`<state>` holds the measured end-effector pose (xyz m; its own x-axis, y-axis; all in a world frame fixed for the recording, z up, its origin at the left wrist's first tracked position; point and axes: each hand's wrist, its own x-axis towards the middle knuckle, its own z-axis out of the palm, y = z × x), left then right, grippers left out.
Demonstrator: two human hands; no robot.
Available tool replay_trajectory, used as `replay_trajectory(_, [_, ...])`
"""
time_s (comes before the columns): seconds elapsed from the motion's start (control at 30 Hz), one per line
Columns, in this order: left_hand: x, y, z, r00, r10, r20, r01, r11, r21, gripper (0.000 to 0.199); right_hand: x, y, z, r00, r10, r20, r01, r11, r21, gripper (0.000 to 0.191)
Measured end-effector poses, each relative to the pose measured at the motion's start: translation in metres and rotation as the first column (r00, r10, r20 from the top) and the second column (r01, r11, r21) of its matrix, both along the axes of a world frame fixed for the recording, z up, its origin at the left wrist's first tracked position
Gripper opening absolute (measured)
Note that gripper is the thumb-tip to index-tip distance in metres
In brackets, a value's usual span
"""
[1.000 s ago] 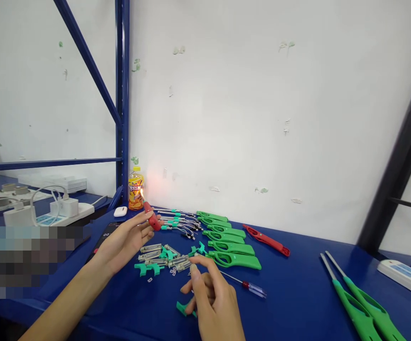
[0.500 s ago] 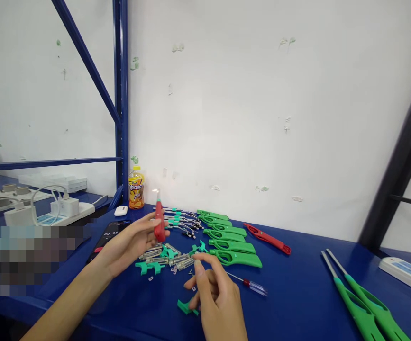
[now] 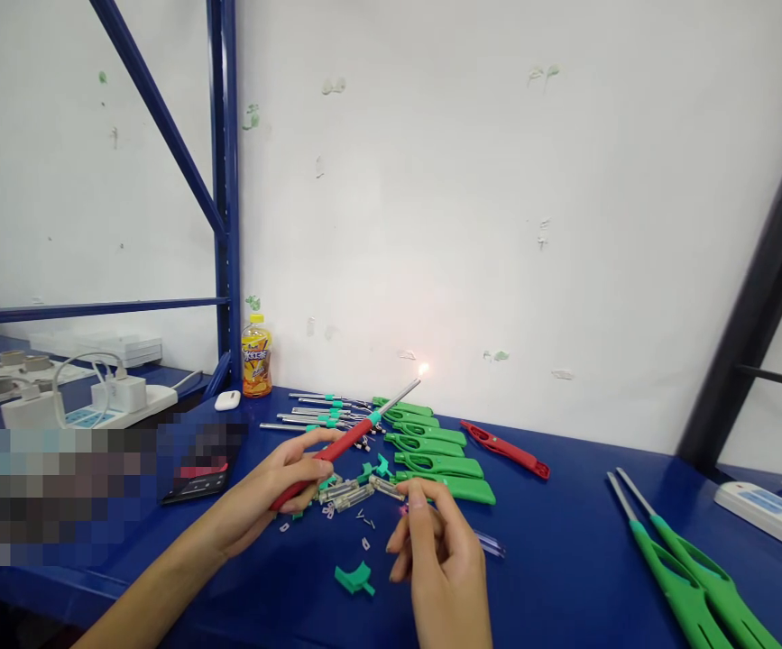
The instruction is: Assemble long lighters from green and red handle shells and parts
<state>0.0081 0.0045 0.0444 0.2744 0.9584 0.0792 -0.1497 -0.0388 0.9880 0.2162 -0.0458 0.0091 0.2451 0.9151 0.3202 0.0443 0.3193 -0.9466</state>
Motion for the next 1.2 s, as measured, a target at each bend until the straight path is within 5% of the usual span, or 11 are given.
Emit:
replay_trajectory(0.3, [-0.001,-0.002,0.007,0.99,0.076,0.123,-0.079,0.997,0.024,0.045,-0.003,-0.001,0.002,1.0,0.015,-0.017,-0.015,1.0,0.012,0.059])
replay_trajectory(0.43, [0.004,-0.008,0.008,0.998,0.006,0.058,-0.005,1.0,-0.022,0.056,-0.003,-0.001,0.001,1.0,0.013,0.004,-0.013,1.0,0.009,0.058])
replay_trajectory(0.67, [0.015,-0.011,0.007,0.992,0.104,0.075,-0.107,0.993,0.039,0.067,0.001,0.005,-0.006,0.999,0.035,0.032,-0.036,0.999,0.026,0.059])
replay_trajectory(0.8, [0.018,-0.009,-0.003,0.994,0.106,0.019,-0.106,0.994,0.039,0.065,0.0,0.007,-0.006,0.994,0.107,0.038,-0.107,0.994,-0.003,0.064])
replay_trajectory(0.97, [0.045,-0.012,-0.03,0.999,-0.026,-0.024,0.027,0.999,0.018,0.058,-0.008,0.002,-0.006,0.994,0.103,-0.024,-0.104,0.994,-0.04,0.076])
replay_trajectory(1.13, [0.063,-0.034,-0.049,0.973,0.036,-0.228,0.041,0.945,0.326,0.074,0.002,0.004,-0.007,0.998,-0.058,0.036,0.06,0.997,-0.057,0.061])
replay_trajectory(1.2, [0.058,-0.037,-0.047,0.914,0.11,-0.389,0.086,0.887,0.453,0.059,0.02,0.002,-0.01,0.987,-0.157,0.02,0.158,0.985,-0.068,0.066])
